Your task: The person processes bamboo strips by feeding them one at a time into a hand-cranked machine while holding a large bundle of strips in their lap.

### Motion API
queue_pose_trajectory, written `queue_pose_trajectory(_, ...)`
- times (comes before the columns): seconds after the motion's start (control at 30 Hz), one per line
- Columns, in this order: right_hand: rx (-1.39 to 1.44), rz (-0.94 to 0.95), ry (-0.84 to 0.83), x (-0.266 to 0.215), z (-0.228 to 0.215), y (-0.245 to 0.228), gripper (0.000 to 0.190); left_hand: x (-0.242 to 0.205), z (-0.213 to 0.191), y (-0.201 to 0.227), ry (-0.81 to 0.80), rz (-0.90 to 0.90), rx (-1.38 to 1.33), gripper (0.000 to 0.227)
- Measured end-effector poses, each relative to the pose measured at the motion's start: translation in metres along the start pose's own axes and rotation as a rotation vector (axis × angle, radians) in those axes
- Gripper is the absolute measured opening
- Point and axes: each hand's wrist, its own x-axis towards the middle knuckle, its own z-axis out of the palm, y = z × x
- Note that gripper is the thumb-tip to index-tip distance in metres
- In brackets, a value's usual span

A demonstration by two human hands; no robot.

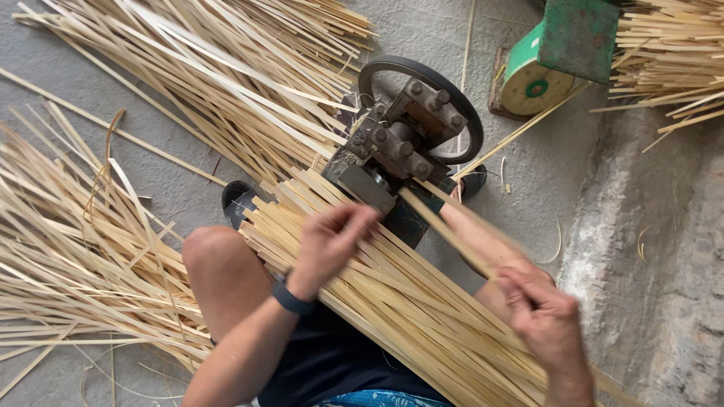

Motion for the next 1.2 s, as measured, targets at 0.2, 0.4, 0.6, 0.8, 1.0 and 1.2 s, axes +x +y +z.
queue_pose_trajectory(0.2,-0.281,-0.152,0.121,0.037,-0.012,0.040,0.014,0.098,-0.064,0.019,0.344,0.225,0.113,0.022)
queue_pose_trajectory(0.4,-0.261,-0.251,0.051,0.072,0.033,0.047,0.016,0.130,-0.069,-0.003,0.319,0.175,-0.097,0.023)
queue_pose_trajectory(0.6,-0.333,-0.478,0.148,0.082,0.079,-0.006,0.022,0.142,-0.072,-0.016,0.291,0.114,-0.068,0.024)
queue_pose_trajectory(0.8,-0.143,-0.336,-0.199,0.039,0.096,-0.016,0.029,0.149,-0.080,-0.014,0.296,0.032,-0.059,0.024)
queue_pose_trajectory(1.0,-0.118,-0.162,-0.063,0.016,0.118,0.005,0.023,0.154,-0.076,-0.019,0.256,0.017,-0.068,0.023)
queue_pose_trajectory(1.2,-0.141,-0.343,-0.062,0.000,0.113,0.042,0.012,0.156,-0.076,-0.021,0.255,0.042,-0.088,0.022)
